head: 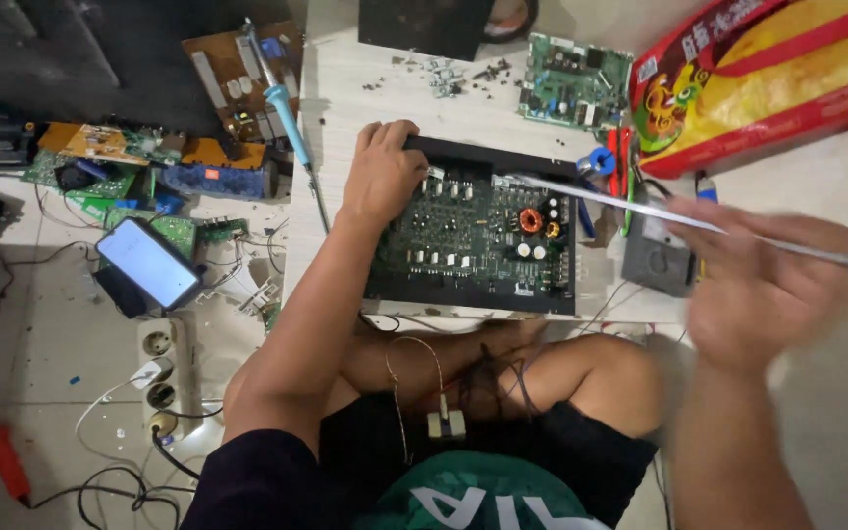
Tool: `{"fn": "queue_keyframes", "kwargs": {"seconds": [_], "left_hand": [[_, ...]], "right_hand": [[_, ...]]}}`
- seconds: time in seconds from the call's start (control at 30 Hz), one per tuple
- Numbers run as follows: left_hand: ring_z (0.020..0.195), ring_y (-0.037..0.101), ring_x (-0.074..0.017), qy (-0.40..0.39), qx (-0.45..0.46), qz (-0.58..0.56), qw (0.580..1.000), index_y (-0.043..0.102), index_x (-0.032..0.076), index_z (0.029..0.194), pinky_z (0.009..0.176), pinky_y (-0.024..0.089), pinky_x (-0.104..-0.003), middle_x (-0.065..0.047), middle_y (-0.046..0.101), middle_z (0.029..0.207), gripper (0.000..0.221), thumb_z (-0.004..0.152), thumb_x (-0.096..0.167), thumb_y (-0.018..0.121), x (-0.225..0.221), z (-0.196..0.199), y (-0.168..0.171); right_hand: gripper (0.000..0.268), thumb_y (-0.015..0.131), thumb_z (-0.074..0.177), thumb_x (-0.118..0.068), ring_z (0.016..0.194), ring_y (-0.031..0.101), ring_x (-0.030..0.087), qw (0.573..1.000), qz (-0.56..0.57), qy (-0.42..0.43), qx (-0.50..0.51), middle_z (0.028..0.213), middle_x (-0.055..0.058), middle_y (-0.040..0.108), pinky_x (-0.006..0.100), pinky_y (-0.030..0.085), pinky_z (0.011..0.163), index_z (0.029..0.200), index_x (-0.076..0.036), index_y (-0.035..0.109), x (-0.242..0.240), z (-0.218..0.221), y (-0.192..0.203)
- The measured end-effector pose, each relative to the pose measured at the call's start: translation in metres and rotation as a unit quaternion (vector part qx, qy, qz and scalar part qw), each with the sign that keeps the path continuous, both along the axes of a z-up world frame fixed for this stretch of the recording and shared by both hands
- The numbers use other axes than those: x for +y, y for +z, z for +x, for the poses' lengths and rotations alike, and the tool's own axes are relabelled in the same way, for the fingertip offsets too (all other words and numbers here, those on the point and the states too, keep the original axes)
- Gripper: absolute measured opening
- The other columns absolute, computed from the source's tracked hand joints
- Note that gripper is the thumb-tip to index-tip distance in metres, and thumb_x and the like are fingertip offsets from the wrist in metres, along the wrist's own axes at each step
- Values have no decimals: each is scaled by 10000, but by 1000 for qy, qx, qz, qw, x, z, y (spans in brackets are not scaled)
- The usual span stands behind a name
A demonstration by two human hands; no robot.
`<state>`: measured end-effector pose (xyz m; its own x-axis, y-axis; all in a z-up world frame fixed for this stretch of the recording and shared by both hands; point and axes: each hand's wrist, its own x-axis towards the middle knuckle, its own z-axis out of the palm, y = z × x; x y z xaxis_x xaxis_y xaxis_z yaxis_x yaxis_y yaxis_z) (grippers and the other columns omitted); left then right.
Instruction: Assembling an electronic device by screwing a circuit board into a metal casing.
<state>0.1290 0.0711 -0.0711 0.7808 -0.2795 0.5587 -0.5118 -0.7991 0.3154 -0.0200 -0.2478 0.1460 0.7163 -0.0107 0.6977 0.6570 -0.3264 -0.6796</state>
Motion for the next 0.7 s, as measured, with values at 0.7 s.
{"fn": "queue_keyframes", "kwargs": {"seconds": [0.7], "left_hand": [[1127,591,-351,7,29,-3,1000,818,134,821,1071,365,-517,-132,605,1189,70,853,197,812,-3,0,0]], "right_hand": [[115,617,1075,-29,888,768,281,984,-112,94,100,973,228,715,360,726,758,1133,70,631,133,118,-52]]}}
